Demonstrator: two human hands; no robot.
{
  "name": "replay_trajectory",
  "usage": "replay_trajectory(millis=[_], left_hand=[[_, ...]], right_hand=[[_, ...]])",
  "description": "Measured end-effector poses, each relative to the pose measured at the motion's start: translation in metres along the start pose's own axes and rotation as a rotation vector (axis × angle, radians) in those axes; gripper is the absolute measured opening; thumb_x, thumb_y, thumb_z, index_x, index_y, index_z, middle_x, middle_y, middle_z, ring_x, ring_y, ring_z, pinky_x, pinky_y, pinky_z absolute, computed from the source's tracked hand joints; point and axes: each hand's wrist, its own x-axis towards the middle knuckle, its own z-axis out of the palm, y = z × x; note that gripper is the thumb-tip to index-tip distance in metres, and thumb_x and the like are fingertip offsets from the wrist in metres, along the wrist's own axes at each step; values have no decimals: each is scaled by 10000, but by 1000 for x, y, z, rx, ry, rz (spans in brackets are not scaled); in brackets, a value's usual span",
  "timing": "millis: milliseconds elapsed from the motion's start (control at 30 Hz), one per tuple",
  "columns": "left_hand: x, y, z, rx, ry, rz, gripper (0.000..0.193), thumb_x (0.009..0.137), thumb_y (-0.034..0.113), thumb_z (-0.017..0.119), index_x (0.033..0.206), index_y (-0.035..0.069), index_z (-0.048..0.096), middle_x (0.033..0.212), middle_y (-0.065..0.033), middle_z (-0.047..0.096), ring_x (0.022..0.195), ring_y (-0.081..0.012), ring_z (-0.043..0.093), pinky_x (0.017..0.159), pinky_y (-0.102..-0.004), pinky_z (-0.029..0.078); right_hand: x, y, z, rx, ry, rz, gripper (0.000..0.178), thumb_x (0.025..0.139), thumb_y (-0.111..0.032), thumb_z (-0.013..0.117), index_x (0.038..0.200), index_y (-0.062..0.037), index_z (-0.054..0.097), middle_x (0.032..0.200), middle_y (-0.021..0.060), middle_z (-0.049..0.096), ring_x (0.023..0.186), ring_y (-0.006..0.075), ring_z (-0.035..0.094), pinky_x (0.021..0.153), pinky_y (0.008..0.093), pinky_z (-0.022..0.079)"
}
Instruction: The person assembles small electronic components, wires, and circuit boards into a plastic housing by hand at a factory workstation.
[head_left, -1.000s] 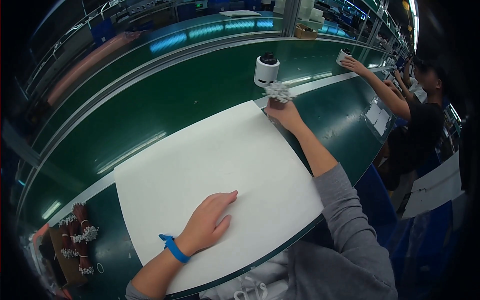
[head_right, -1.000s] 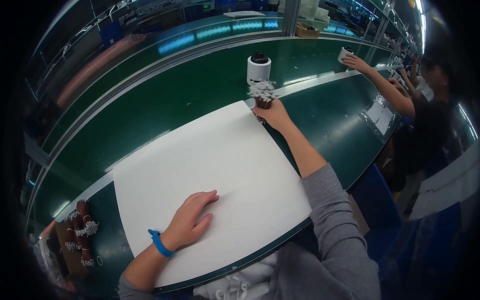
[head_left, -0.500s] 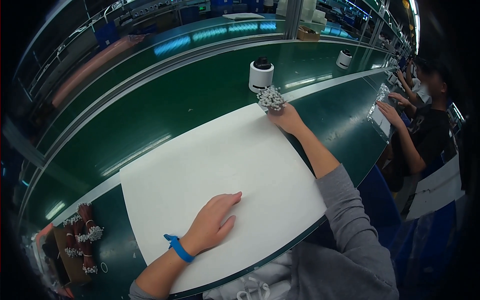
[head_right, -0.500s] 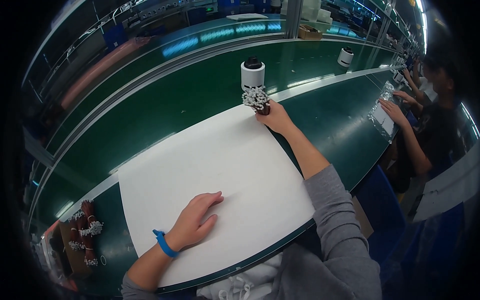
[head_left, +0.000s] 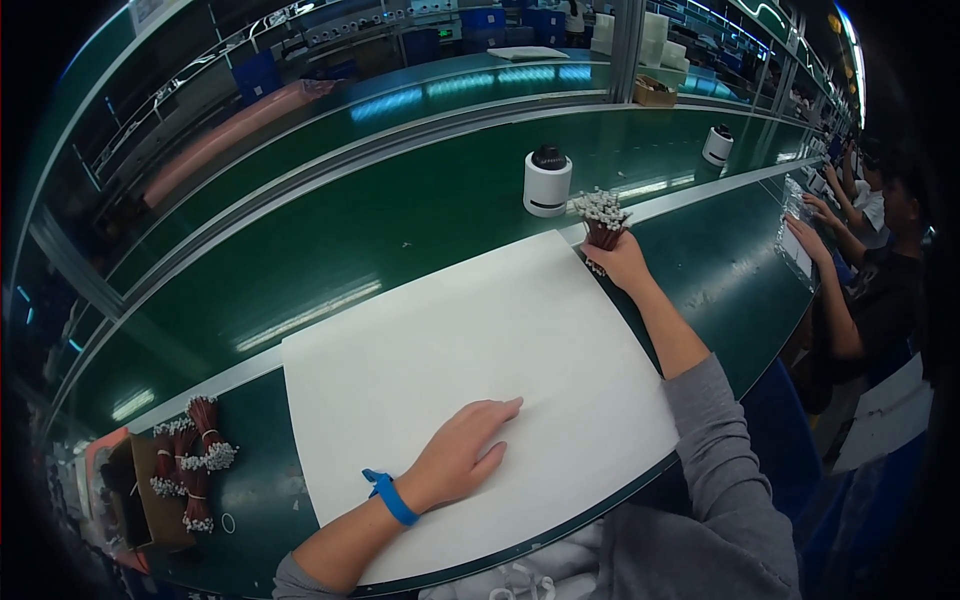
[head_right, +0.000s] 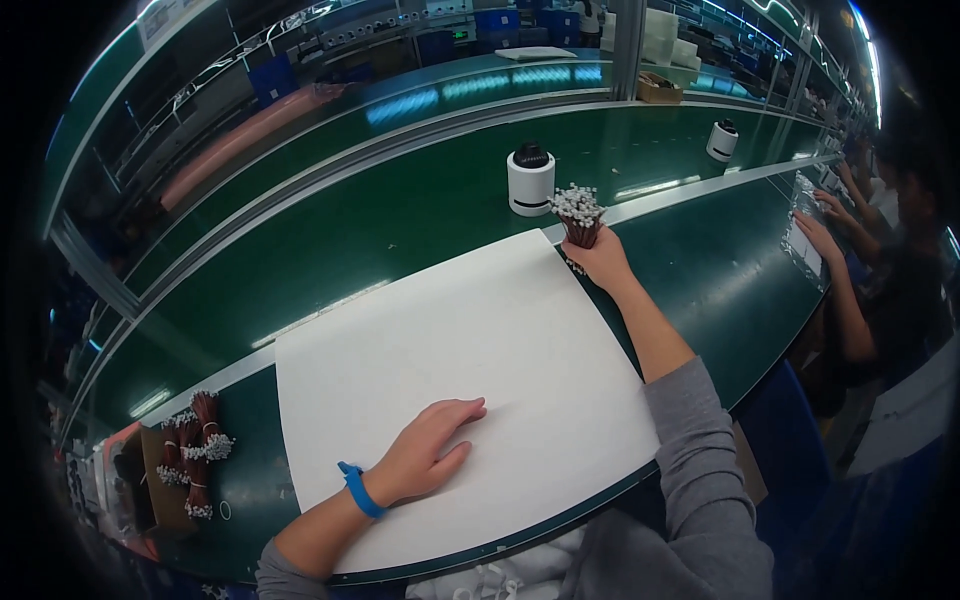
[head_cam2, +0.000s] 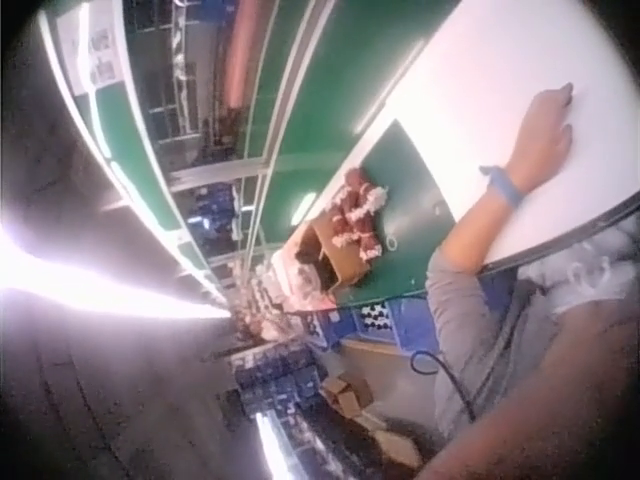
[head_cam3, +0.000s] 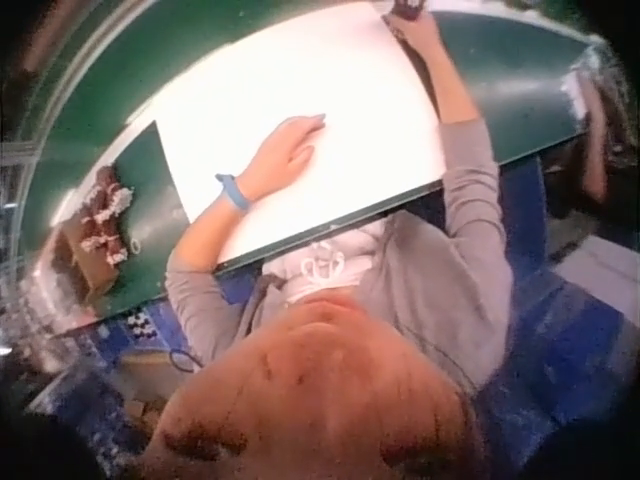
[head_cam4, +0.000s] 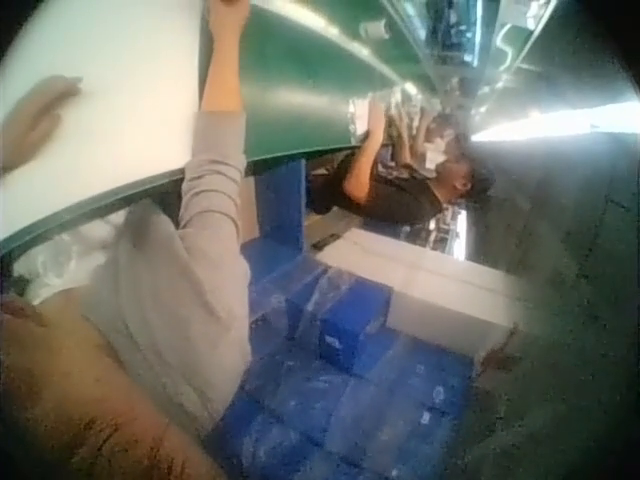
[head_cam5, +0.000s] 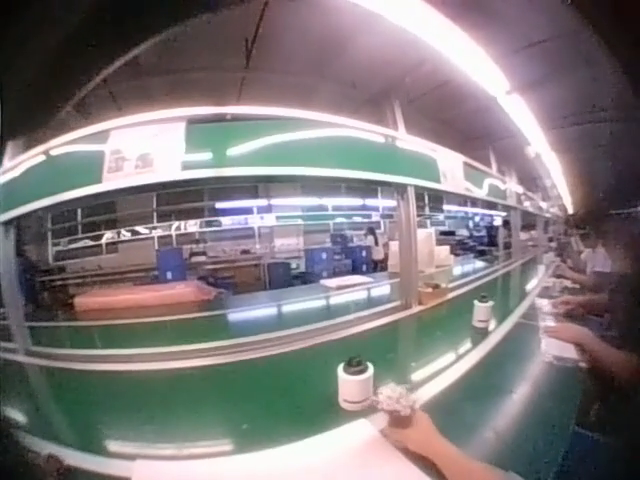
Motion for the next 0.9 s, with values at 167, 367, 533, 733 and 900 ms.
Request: replay_trajectory(millis=[167, 367, 533, 733, 900], left_hand=[[0, 3, -7, 9, -17, -5, 517, 820, 50, 539, 1323, 17, 422, 1214, -145, 559, 1135, -315, 497, 995, -389, 388], [-3, 3, -5, 7, 7, -2, 482, 828, 62, 535, 1300, 14, 453, 1225, -159, 546, 1142, -323, 492, 998, -393, 388], [-2, 6, -5, 22, -21, -4, 455, 830, 65, 533, 1279, 12, 482, 1226, -168, 535, 1147, -332, 484, 1003, -399, 384], [-3, 2, -4, 12, -17, -1, 460, 833, 68, 531, 1287, 16, 477, 1227, -169, 532, 1151, -333, 479, 1003, -398, 384], [-4, 3, 1, 6, -9, -2, 460, 834, 70, 533, 1288, 21, 479, 1231, -167, 531, 1150, -333, 480, 1002, -397, 385]], right_hand=[[0, -15, -1, 269, 48, -78, 236, 766, -103, 699, 962, -12, 603, 797, 37, 628, 708, 118, 571, 668, 275, 472], [-2, -27, 4, -196, -58, -85, 342, 766, -100, 699, 1072, -20, 568, 843, 46, 637, 725, 125, 574, 684, 270, 472], [1, -16, -2, 129, -19, -108, 268, 783, -112, 715, 1005, -25, 592, 793, 5, 618, 697, 100, 557, 642, 259, 461], [-1, -22, 8, -220, -106, -36, 325, 736, -77, 673, 1037, -3, 573, 744, 37, 574, 671, 129, 501, 647, 265, 448], [-9, -19, 5, -74, -57, -42, 298, 766, -89, 675, 1042, -21, 586, 795, 42, 610, 710, 114, 537, 667, 264, 463]])
